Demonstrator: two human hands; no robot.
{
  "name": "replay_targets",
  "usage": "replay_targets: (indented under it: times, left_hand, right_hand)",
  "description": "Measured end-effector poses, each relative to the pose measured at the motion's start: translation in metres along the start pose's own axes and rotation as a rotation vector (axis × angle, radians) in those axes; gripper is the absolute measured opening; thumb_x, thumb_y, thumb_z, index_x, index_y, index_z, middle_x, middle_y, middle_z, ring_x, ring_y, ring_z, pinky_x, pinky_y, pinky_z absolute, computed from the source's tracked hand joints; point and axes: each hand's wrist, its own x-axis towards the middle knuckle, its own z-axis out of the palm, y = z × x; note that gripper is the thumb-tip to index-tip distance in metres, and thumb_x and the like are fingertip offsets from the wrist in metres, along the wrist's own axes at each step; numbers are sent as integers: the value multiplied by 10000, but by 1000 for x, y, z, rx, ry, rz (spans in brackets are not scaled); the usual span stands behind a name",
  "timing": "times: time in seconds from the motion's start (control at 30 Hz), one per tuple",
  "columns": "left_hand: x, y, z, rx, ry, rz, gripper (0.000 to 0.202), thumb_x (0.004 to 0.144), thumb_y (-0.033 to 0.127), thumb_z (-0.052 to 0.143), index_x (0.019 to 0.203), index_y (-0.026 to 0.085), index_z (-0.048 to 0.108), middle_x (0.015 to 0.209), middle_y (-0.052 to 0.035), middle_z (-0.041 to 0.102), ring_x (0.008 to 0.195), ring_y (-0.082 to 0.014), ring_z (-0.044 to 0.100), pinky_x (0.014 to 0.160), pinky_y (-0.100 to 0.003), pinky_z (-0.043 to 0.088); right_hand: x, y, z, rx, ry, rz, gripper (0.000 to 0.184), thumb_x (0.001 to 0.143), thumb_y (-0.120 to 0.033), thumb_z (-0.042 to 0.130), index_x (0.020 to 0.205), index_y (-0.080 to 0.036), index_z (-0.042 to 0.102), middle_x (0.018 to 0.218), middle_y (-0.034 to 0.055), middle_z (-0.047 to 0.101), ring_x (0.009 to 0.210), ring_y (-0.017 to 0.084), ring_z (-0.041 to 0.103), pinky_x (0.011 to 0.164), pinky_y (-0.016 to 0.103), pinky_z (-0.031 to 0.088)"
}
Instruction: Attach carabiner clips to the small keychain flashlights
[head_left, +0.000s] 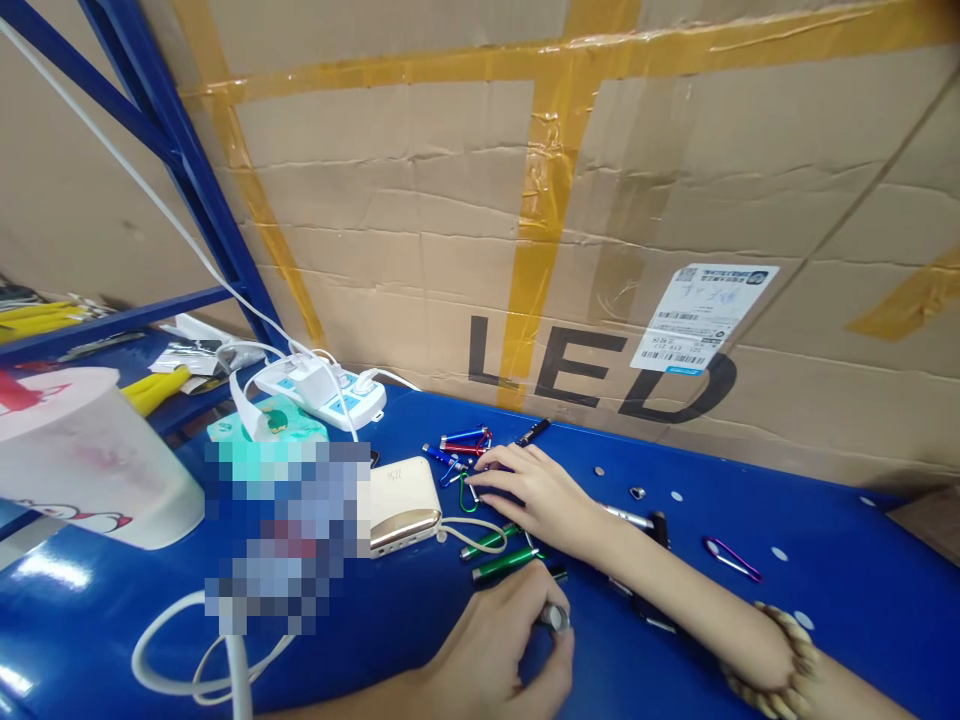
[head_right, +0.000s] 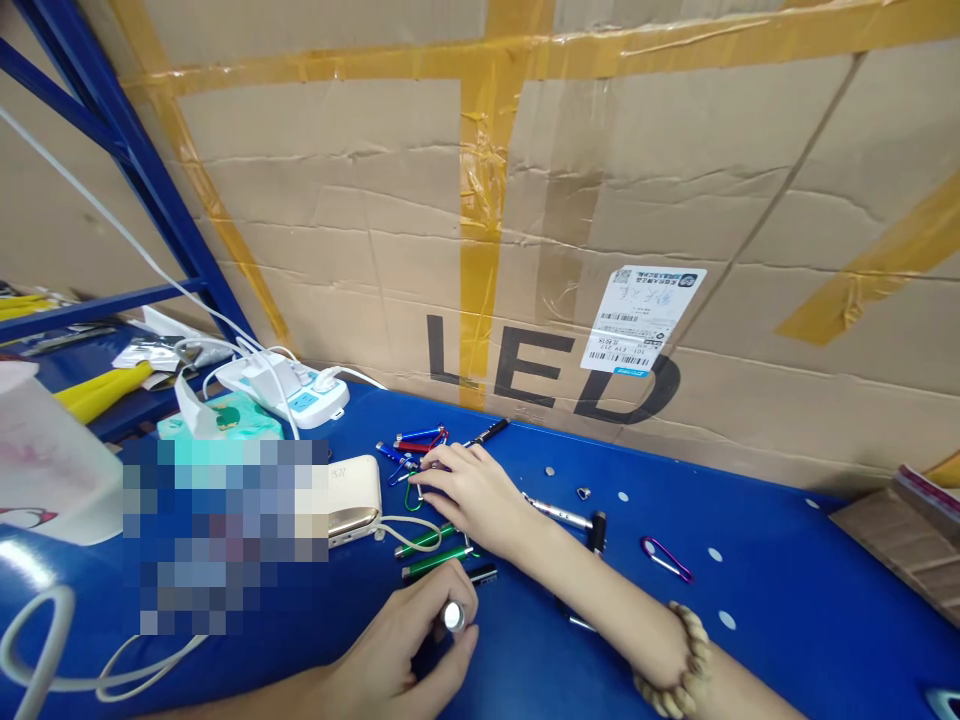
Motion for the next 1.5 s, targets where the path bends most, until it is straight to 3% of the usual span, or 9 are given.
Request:
replay_targets:
  times: [0.2,0.43,0.73,0.87,1.07,1.17,1.33,1.43,1.5]
  left_hand:
    - [-3,-4,3,-36,36,113,169,699,65,441,729,205,349,655,28,422,561,-100,399,532,-216,323]
    - [-5,-7,6,-114,28,376,213,670,32,446,713,209,334,627,30,413,525,-87,395,498,-192,329]
    - [-10,4,1,2,206,256,189,664,66,411,712,205,293,630,37,407,547,-92,384,584,-240,308]
    - [-10,4,2,-18,200,284,193,643,63,409,706,202,291,627,40,400,545,-87,375,578,-237,297]
    - [-11,4,8,-100,125,350,200,642,52,416,696,202,295,622,28,392,539,-85,371,514,-212,304]
    - [-12,0,11,-177,59,303,183,650,82,436,690,203,304,599,32,383,505,-79,353,473,-205,297]
    - [-13,-9,11,-289,2,106,198,669,111,470,726,208,307,636,31,416,471,-57,310,425,-188,265]
    - [-12,-13,10,-317,42,58,173,700,118,465,794,204,348,647,35,404,461,-51,308,409,-177,259]
    - [-10,-15,10,-311,43,69,176,719,125,464,850,197,371,634,41,401,457,-50,314,404,-170,255]
  right_hand:
    - [-1,-24,-3,97,10,-61,182,905,-323,488,960,-223,629,1114,30,563,1026,160,502,846,316,368]
    - [-3,-27,16,-100,-53,-211,253,896,-322,490,1114,-256,600,1316,74,445,1186,234,384,961,428,312]
    - [-5,-32,11,8,-36,-182,233,855,-411,545,928,-240,686,1260,51,502,1199,203,373,970,385,303]
    - [-5,-33,18,-34,-11,-142,230,816,-429,585,894,-251,708,1219,65,544,1152,232,424,928,423,319]
    - [-5,-38,37,1,90,-54,104,735,-229,638,768,-260,731,1142,44,607,1053,226,509,849,400,370]
    - [-6,-38,19,117,143,-54,89,753,-204,641,754,-234,725,1104,43,622,1023,204,541,844,382,399]
    - [-17,-37,-61,407,207,-27,44,740,-236,683,766,-228,717,994,47,626,925,176,591,795,331,488]
    - [-30,-41,-96,347,176,-95,21,736,-274,700,748,-262,713,889,20,637,777,140,612,724,281,512]
    - [-37,-45,-105,269,140,-144,38,759,-292,684,778,-272,710,886,20,640,820,147,606,748,279,506]
